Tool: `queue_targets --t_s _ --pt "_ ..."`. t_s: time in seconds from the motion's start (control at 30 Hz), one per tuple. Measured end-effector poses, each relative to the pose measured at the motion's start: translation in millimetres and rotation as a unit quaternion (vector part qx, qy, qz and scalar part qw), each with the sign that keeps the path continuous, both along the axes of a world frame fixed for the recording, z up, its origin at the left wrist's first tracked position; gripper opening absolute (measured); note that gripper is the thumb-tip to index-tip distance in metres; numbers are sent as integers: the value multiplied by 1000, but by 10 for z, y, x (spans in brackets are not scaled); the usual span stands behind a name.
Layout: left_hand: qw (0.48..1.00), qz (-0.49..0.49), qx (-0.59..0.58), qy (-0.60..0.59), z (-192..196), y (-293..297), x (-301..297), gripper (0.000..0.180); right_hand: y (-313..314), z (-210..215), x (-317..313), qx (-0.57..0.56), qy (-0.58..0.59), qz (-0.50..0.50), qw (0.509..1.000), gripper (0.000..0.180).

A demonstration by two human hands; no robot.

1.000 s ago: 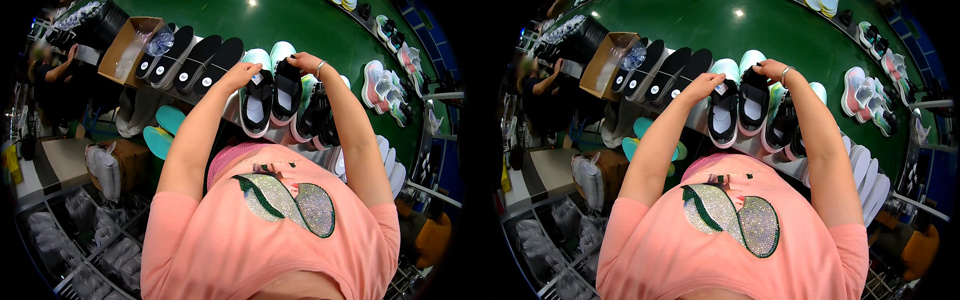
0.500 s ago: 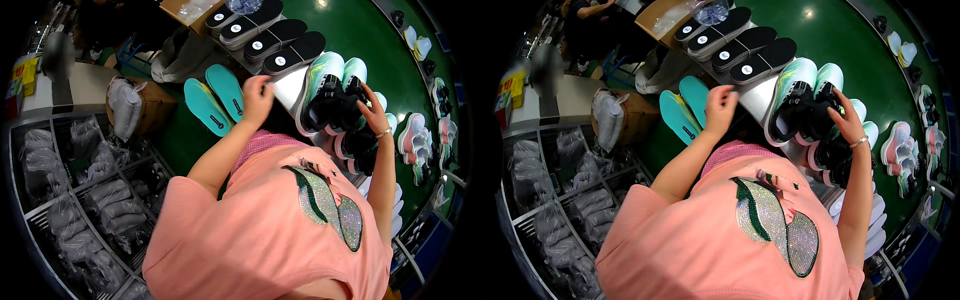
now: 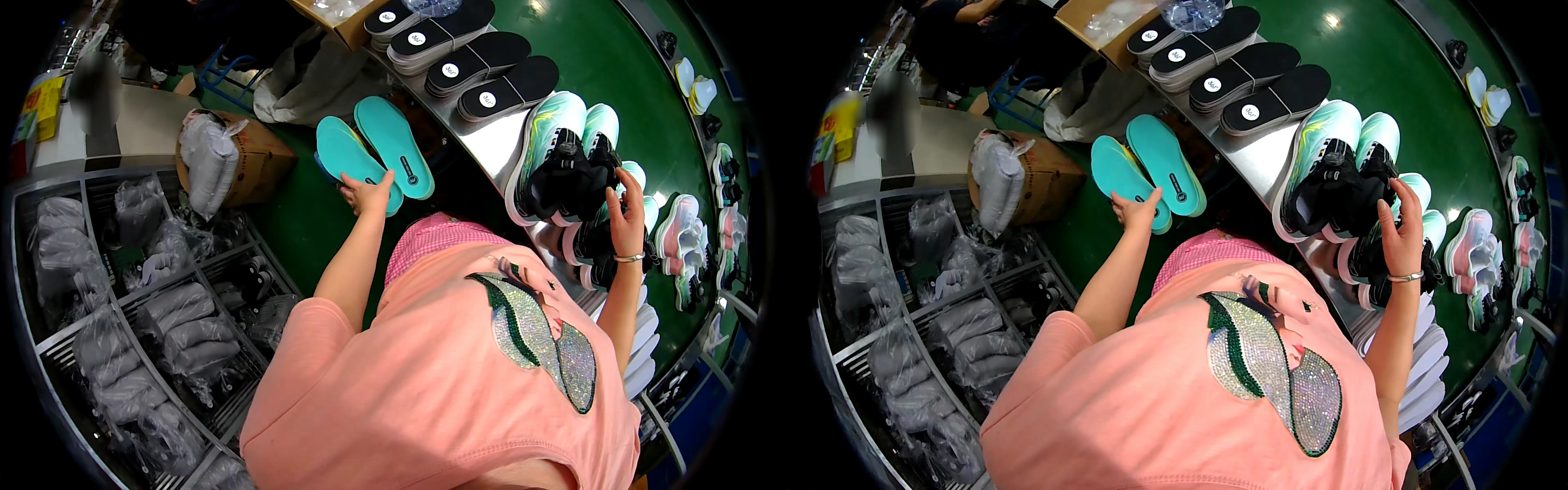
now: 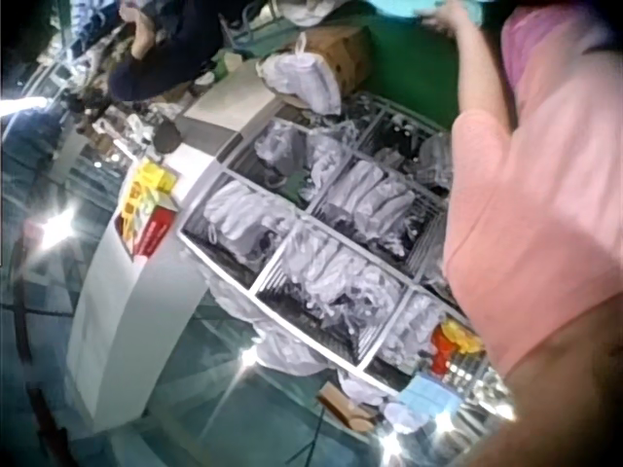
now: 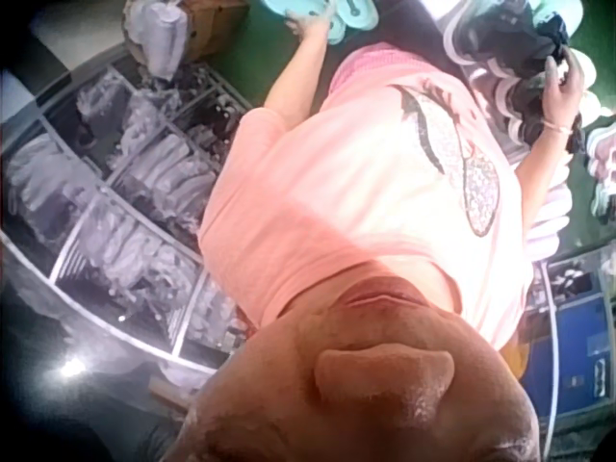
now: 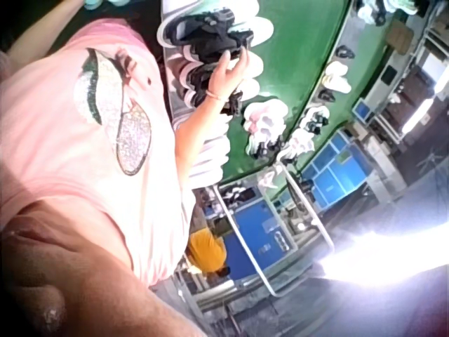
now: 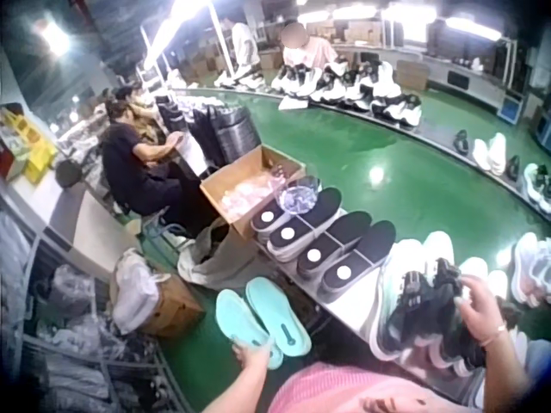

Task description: The person sorts various colors and styles of sneakers on a conveyor belt, inserting insoles into the shoes and arranging them in pairs before placing them back onto the belt or passing them to other workers.

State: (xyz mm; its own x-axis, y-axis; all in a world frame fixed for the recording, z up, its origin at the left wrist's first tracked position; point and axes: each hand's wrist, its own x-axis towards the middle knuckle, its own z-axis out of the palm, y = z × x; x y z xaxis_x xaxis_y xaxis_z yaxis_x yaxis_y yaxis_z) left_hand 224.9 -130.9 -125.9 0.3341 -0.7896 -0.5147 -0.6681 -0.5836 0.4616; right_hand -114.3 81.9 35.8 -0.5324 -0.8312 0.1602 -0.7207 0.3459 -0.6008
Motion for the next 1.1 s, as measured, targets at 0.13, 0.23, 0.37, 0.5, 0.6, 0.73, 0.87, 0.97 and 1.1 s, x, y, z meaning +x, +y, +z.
queue_targets --t_s 0.13,0.23,0.37,0.5,0.6,0.73,0.87,0.97,1.1 --pt "1000 4 -20 7 14 -12 23 106 -15 58 137 -1 18 -19 1000 33" --pt "995 21 -86 49 13 -20 87 102 36 123 252 -18 37 -61 997 30" --pt "949 -14 -263 172 315 53 163 94 -69 384 559 -83 86 -80 990 25" --pt "847 -152 -343 377 1119 189 -219 79 -353 584 971 -101 -120 39 987 14" --pt "824 -193 -135 516 1645 476 -700 59 -528 479 1180 -86 -242 104 961 38" --pt "582 -565 -318 491 1704 680 -1264 28 -622 421 1197 -137 -224 18 965 66" --pt "558 -660 -180 470 1718 844 -1443 38 -346 560 1044 -117 -48 -58 990 70" --pt "487 -624 -187 581 1727 1003 -1540 49 -124 627 990 -107 -13 -92 990 59" --pt "483 -668 -342 451 1513 716 -1780 64 236 812 839 -37 38 -123 991 30"
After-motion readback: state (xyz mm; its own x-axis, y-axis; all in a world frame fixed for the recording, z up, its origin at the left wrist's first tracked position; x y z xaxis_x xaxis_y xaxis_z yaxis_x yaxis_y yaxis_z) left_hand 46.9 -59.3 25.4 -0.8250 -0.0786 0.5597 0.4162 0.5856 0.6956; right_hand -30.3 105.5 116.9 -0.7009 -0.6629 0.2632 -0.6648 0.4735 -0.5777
